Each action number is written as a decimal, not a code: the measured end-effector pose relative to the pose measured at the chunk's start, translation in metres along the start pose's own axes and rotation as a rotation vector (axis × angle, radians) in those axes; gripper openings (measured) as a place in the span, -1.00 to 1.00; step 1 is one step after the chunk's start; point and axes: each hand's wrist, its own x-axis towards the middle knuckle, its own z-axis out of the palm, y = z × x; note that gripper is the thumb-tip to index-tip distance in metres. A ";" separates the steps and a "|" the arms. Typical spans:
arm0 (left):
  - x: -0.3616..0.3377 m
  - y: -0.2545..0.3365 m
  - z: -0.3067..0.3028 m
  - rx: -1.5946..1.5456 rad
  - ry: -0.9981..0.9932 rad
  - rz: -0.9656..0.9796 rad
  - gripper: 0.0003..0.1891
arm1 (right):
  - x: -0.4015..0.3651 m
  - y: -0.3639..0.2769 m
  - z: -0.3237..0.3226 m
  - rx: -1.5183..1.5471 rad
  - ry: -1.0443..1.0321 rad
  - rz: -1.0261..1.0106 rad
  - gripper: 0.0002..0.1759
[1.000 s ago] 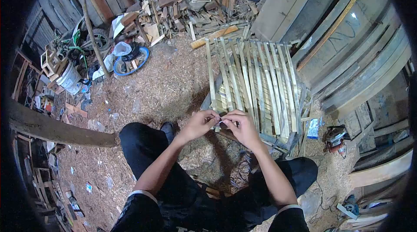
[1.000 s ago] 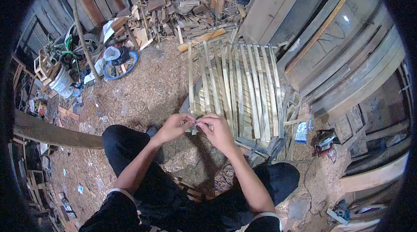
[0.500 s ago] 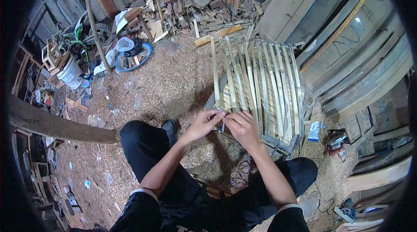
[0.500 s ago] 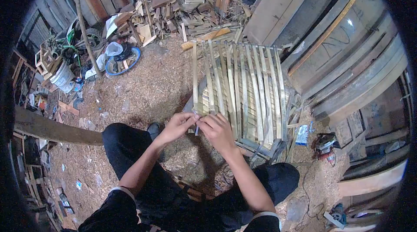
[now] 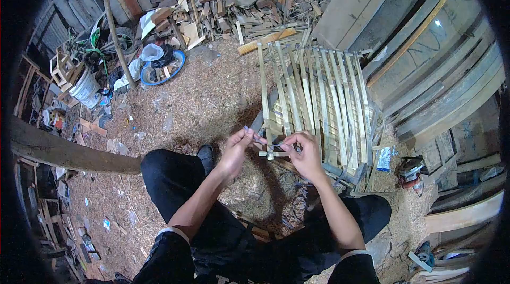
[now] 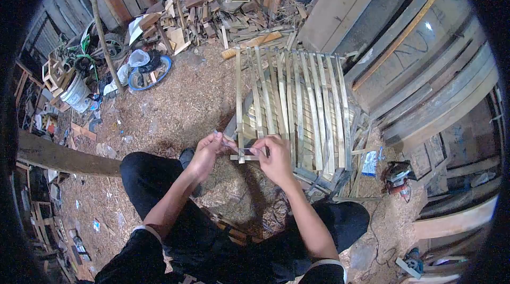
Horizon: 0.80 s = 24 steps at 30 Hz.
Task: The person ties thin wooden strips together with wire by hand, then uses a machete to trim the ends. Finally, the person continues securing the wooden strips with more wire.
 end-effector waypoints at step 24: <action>-0.018 0.001 0.007 0.857 0.020 0.555 -0.79 | 0.004 -0.021 -0.002 0.085 -0.295 0.187 -0.79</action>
